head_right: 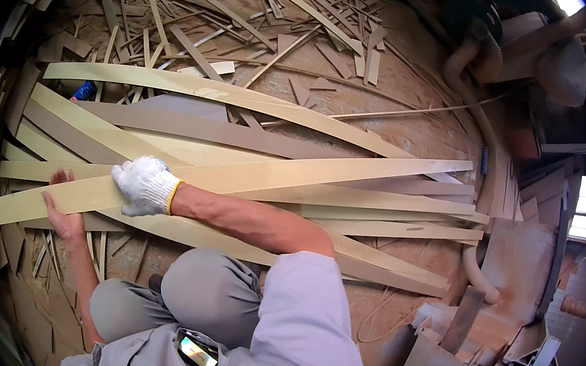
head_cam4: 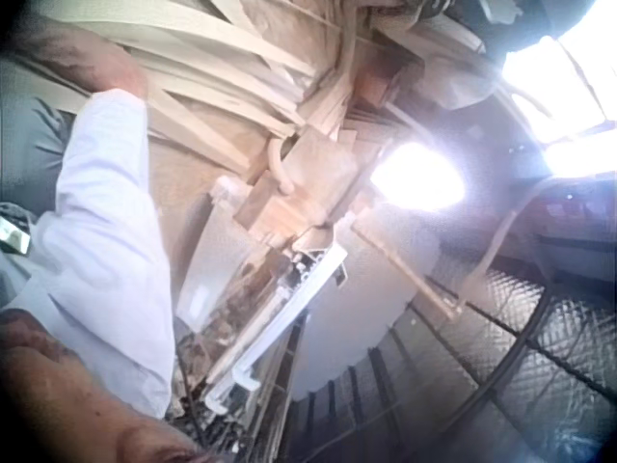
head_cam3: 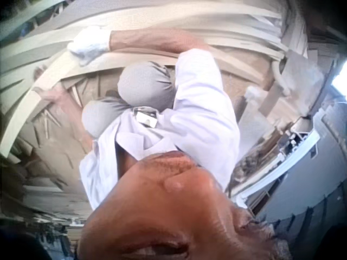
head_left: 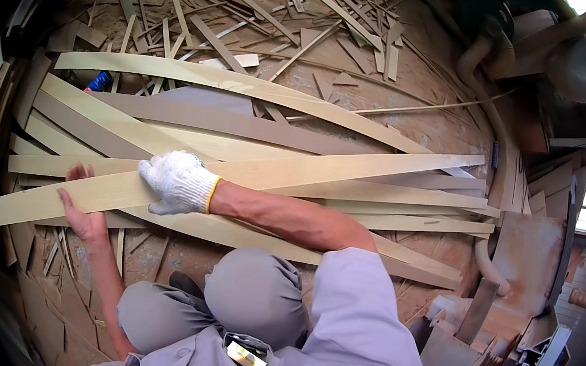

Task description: The person gathers thin wooden strips from a pile on the floor and places them on a metal jig. They then use a nail gun to fasten the strips together along the jig, creating a curved wooden panel.

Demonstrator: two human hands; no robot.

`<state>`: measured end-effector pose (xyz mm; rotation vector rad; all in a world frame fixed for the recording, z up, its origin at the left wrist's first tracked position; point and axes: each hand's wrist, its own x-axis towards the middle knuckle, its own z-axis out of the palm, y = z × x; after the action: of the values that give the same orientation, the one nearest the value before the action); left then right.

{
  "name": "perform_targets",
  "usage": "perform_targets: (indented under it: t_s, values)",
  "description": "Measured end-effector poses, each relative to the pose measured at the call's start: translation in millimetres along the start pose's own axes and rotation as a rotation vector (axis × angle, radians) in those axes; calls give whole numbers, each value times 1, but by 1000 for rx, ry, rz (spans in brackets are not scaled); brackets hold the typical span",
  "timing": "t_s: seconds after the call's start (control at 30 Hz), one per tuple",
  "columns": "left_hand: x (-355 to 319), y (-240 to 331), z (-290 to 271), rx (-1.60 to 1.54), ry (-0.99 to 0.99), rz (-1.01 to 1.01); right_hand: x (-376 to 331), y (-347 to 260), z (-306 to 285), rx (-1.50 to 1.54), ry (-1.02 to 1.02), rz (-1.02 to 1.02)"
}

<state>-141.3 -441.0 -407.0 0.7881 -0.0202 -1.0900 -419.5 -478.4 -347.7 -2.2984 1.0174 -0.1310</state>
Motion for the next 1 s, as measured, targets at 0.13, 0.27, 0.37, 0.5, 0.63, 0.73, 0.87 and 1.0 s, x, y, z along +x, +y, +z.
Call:
perform_targets:
  t_s: [0.13, 0.27, 0.37, 0.5, 0.63, 0.73, 0.87, 1.0]
  values:
    - [52, 50, -76, -139, -584, -154, -41, 35, 12, 42, 23, -32]
    - [76, 88, -132, -117, -228, -119, -115, 108, 22, -32, 23, 74]
    - [85, 49, -177, 251, -183, -72, -124, 92, -2, -152, -66, 145]
    - [70, 19, -126, 120, -63, -18, -141, 65, -13, -144, -79, 174]
    - [51, 30, -78, 10, 5, -69, -155, 27, -23, -121, -124, 286]
    - [69, 8, -76, 63, 12, -151, -166, 44, -8, -82, -103, 249]
    - [64, -32, -52, 544, 182, -42, -176, 69, 23, -186, -97, 360]
    - [50, -70, -98, 1271, 536, 520, -172, 127, 46, -359, 131, 281]
